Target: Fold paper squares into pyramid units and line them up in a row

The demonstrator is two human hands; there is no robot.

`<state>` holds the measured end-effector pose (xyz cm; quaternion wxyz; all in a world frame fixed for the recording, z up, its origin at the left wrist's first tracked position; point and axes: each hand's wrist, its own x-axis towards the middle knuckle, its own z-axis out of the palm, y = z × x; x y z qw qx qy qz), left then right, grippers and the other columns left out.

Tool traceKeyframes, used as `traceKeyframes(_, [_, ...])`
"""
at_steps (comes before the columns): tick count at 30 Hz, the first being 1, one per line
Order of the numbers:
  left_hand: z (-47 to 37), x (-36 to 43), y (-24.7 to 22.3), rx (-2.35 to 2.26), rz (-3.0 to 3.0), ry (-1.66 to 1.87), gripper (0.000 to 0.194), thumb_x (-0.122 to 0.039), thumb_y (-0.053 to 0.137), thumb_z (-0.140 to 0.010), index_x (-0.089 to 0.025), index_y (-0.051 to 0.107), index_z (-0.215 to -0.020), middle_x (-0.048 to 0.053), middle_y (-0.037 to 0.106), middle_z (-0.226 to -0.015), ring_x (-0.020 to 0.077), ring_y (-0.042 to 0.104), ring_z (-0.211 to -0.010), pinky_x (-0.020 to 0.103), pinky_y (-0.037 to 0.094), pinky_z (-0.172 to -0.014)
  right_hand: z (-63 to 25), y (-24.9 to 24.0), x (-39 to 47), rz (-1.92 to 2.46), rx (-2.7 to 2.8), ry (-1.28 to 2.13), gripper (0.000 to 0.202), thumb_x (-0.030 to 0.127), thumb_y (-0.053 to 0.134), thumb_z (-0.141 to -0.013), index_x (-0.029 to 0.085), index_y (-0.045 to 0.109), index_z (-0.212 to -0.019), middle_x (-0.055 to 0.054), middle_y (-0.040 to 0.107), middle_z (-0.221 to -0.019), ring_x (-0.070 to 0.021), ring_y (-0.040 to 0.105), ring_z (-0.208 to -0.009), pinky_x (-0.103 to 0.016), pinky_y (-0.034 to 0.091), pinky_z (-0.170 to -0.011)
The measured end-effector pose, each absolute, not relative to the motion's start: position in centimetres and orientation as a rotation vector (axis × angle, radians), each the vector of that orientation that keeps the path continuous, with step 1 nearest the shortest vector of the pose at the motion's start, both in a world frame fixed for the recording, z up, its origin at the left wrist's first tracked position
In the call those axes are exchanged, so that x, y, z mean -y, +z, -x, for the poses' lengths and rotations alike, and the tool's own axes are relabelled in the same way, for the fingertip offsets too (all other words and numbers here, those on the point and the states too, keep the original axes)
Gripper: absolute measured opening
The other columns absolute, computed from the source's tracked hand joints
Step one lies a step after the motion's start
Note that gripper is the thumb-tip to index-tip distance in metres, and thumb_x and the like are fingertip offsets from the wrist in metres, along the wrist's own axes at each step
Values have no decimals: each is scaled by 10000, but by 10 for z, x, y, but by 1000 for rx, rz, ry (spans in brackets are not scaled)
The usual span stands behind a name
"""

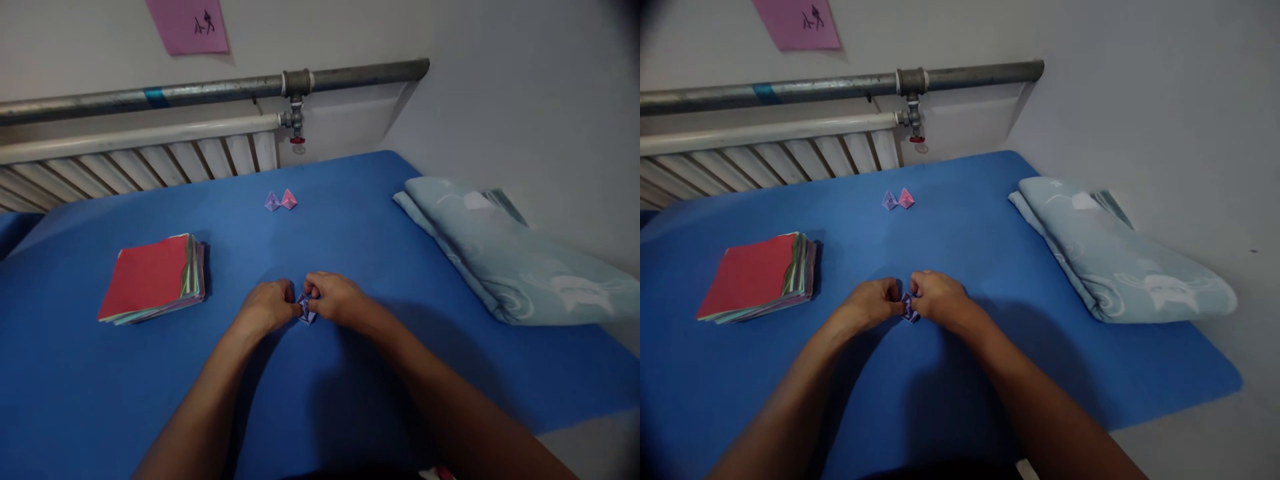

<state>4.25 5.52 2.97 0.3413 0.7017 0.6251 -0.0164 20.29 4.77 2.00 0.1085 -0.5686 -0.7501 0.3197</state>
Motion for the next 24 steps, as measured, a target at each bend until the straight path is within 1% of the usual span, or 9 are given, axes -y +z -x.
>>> traceKeyframes(6, [-44,-54,29,-1624,-1822,10,154,-300,653,-658,-198,537,-649,-44,495,-548,115,426,-518,261,253,-498,-203,15,-47,1671,2186,940,118,162,634,-693,210,577,-784,25,598,-750,-114,503,-651,-232,322,-572])
traceKeyframes(9, [-38,-51,27,-1571,-1832,74,156,-323,637,-683,-197,545,-682,-44,509,-579,113,438,-540,250,280,-500,-207,14,-40,1623,2080,929,136,160,631,-693,209,575,-806,28,596,-767,-112,511,-666,-226,342,-590])
traceKeyframes(12, [-26,-42,23,-1433,-1681,257,170,-348,603,-715,-189,558,-752,-46,521,-624,102,458,-558,226,345,-512,-213,21,-26,1523,1915,932,91,121,559,-737,200,562,-784,32,568,-721,-101,500,-633,-217,365,-590])
traceKeyframes(15, [-14,-27,14,-1353,-1455,556,187,-357,579,-724,-179,556,-780,-39,511,-645,104,473,-570,223,406,-515,-216,27,-4,1436,1929,870,127,109,509,-785,197,589,-742,20,551,-710,-103,506,-635,-221,382,-608])
traceKeyframes(17, [-10,-17,7,-1378,-1371,717,199,-366,578,-731,-180,555,-796,-45,495,-632,104,474,-565,223,430,-509,-214,27,11,1390,1991,867,123,125,523,-804,203,616,-782,9,568,-730,-111,526,-644,-227,397,-618])
traceKeyframes(18, [-8,-14,4,-1398,-1341,783,199,-369,575,-736,-180,553,-798,-46,491,-628,101,474,-558,219,434,-502,-213,25,17,1398,2002,844,103,153,545,-816,207,628,-847,0,581,-758,-118,539,-657,-233,407,-627])
traceKeyframes(19, [-7,-12,2,-1408,-1320,831,198,-368,573,-742,-180,553,-802,-45,494,-631,99,477,-556,215,435,-496,-211,22,22,1403,2034,812,120,178,553,-834,213,633,-916,-12,594,-791,-128,554,-682,-243,417,-643])
traceKeyframes(21, [-7,-11,-1,-1418,-1296,887,198,-367,573,-746,-178,552,-800,-44,502,-629,92,479,-534,204,425,-471,-207,16,26,1424,2094,742,160,194,549,-858,214,629,-995,-31,612,-840,-146,576,-726,-262,428,-674])
traceKeyframes(24, [-6,-15,-1,-1421,-1262,886,209,-373,585,-725,-177,550,-791,-55,496,-584,79,464,-461,197,395,-426,-204,11,24,1440,2180,677,162,195,536,-880,211,634,-1007,-45,623,-875,-158,587,-758,-274,433,-697])
